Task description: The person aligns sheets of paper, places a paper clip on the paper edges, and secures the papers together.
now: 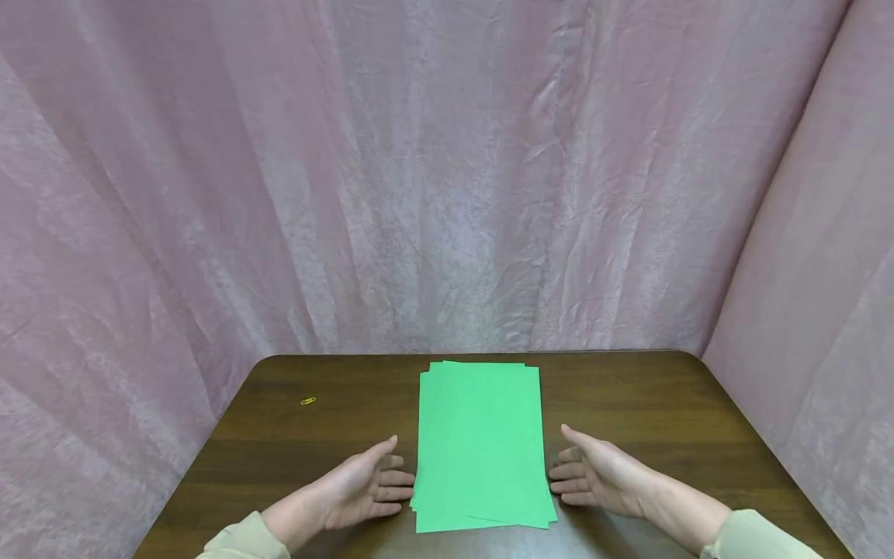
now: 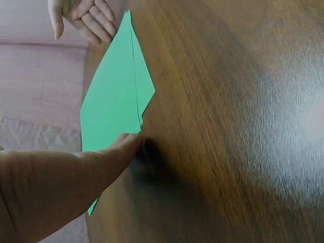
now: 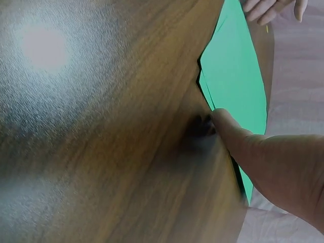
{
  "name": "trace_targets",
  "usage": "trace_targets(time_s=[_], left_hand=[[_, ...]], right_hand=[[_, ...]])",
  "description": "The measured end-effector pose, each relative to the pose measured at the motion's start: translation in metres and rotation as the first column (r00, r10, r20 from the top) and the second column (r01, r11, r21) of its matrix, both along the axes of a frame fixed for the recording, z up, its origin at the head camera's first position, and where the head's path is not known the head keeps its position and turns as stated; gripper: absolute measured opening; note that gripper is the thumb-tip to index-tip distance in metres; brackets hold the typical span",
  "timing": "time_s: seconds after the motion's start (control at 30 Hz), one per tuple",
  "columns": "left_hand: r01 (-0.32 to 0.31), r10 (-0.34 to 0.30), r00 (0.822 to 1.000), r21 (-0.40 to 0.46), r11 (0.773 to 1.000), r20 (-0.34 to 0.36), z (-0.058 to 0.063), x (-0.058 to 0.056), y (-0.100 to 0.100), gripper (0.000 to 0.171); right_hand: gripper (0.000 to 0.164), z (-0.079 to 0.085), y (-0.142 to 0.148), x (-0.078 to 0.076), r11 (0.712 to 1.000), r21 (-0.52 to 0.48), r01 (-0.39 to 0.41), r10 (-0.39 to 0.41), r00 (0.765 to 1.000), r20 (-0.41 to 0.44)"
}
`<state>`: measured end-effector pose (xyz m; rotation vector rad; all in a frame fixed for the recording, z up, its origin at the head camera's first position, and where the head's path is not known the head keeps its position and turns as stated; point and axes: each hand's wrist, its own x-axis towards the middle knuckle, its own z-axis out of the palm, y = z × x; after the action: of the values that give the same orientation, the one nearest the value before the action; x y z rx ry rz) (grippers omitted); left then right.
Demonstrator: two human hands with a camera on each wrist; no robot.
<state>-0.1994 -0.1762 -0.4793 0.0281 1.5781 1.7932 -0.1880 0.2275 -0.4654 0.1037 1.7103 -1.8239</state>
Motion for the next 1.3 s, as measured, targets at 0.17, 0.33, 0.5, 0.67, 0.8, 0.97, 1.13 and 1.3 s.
trace_targets(time_s=[0.17,0.33,0.5,0.67,0.8,0.97,1.13,1.3], left_hand=[[0.005,-0.005,1.000,0.005,1.000,-0.011,0.000,0.003,0.005,0.095],[0.006,-0.006,1.000,0.010,1.000,-0.005,0.001,0.005,0.008,0.097],[0.007,-0.007,1.000,0.013,1.000,0.001,0.000,0.004,0.010,0.099],[0.008,-0.008,1.000,0.024,1.000,0.003,-0.001,0.003,0.011,0.099],[0.008,-0.008,1.000,0.033,0.999,0.004,-0.002,0.002,0.012,0.099],[0.014,-0.014,1.000,0.031,0.999,0.001,-0.003,0.000,0.015,0.097],[0.021,-0.021,1.000,0.027,0.999,0.001,-0.004,-0.001,0.017,0.095],[0.030,-0.030,1.000,0.026,0.999,-0.004,-0.005,-0.002,0.020,0.096]], right_hand=[[0.099,-0.001,0.001,0.003,1.000,-0.011,-0.017,0.017,1.000,-0.005],[0.105,-0.002,0.001,0.005,0.999,-0.021,-0.027,0.026,1.000,-0.009],[0.107,-0.002,0.000,0.005,0.999,-0.029,-0.027,0.027,1.000,0.002],[0.107,-0.002,0.000,0.005,0.999,-0.036,-0.028,0.028,1.000,0.003],[0.108,-0.003,-0.001,0.005,0.999,-0.031,-0.032,0.032,0.999,-0.006],[0.108,-0.006,-0.002,0.005,0.999,-0.029,-0.026,0.025,1.000,-0.007],[0.106,-0.007,-0.004,0.006,0.999,-0.039,-0.029,0.028,1.000,-0.011],[0.105,-0.008,-0.007,0.007,0.998,-0.053,-0.041,0.040,0.999,-0.022]])
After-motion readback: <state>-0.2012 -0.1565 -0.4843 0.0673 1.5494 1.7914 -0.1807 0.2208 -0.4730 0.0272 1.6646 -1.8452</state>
